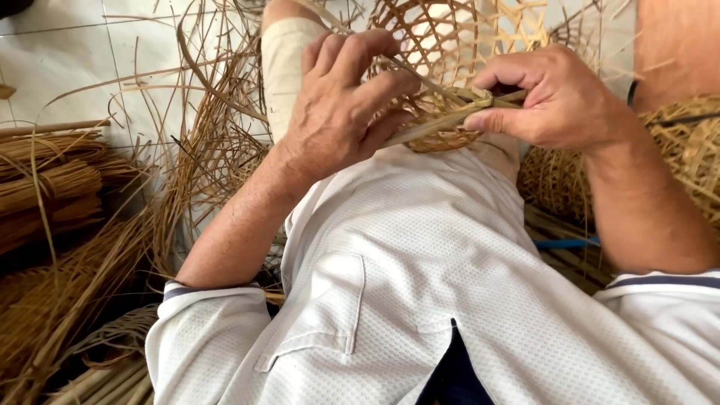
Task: Weaving a basket using thin strips of wood or rattan, involving intricate hand movements to thread and tighten the weave.
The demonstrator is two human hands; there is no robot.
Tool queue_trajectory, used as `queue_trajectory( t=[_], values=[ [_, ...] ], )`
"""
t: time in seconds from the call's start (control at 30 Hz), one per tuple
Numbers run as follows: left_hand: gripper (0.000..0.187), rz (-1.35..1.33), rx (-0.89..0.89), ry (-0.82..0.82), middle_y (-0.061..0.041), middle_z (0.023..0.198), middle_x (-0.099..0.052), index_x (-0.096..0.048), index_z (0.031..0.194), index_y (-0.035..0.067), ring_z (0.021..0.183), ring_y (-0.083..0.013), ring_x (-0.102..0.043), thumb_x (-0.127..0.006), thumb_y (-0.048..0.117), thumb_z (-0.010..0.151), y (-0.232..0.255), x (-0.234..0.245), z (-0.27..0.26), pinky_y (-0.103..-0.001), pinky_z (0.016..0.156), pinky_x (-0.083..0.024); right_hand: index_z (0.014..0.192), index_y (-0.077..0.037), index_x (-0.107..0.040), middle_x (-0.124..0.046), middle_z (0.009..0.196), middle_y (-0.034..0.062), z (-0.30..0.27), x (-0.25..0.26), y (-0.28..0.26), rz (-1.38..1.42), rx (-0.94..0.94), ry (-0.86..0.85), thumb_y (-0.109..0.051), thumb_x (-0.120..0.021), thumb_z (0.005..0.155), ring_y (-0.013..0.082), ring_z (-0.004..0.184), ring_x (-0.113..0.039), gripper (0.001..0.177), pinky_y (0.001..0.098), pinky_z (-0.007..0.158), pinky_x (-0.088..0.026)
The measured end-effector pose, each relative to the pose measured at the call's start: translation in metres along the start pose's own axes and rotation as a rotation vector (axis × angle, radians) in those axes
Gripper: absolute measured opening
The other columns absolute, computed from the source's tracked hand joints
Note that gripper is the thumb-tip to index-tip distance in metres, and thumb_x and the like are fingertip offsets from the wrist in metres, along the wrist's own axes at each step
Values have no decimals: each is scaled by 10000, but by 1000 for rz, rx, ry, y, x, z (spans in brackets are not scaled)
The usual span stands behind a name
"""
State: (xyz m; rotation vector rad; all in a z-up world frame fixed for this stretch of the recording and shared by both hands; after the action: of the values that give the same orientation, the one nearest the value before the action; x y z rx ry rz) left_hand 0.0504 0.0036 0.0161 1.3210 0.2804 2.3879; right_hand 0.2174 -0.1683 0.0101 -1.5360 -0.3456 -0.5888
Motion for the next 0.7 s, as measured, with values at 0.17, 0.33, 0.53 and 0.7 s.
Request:
queue_trajectory(
  t=[0.17, 0.33, 0.53, 0.7],
  values=[
    [357, 157, 5, 149, -106, 1277, -506, -722, 1139, 196, 1124, -267, -495, -598, 525, 1077, -9, 23, -18, -477, 1019, -378, 986, -27, -719, -645, 721, 2, 40, -10, -13, 80, 119, -60, -11, -839, 855, 75, 497, -408, 178, 233, 482, -304],
    [280, 301, 96, 236, -85, 1297, -519, -786, 1104, 209, 1119, -261, -512, -756, 480, 1039, -1, 52, -52, -492, 1084, -348, 994, -4, -741, -660, 783, 43, 72, -28, -39, 15, 343, -106, -39, -888, 822, 124, 590, -452, 228, 277, 535, -359],
    [222, 410, 196, 349, -49, 1279, -515, -835, 1082, 253, 1116, -212, -454, -845, 457, 995, -5, 64, -81, -457, 1066, -343, 945, 27, -759, -546, 682, 47, 95, -42, -73, -86, 590, -136, -91, -936, 796, 160, 555, -382, 259, 345, 568, -312],
    [217, 363, 251, 255, -56, 1305, -475, -817, 1154, 317, 1135, -224, -418, -761, 478, 1020, -14, 51, -95, -432, 1052, -346, 1042, -21, -733, -641, 837, 40, 101, -61, -26, 162, 354, -263, -39, -819, 866, 85, 617, -479, 197, 201, 520, -403]
  ],
)
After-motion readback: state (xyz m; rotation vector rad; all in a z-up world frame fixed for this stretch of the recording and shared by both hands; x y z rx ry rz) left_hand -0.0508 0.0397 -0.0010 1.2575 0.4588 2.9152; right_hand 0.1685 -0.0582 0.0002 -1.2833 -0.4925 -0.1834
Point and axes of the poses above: each hand's wrist, its own z-axis towards the middle knuckle, its own x-axis out of the back of the hand, y = z × x, the point moved 5 cm from there along z, towards the middle knuckle
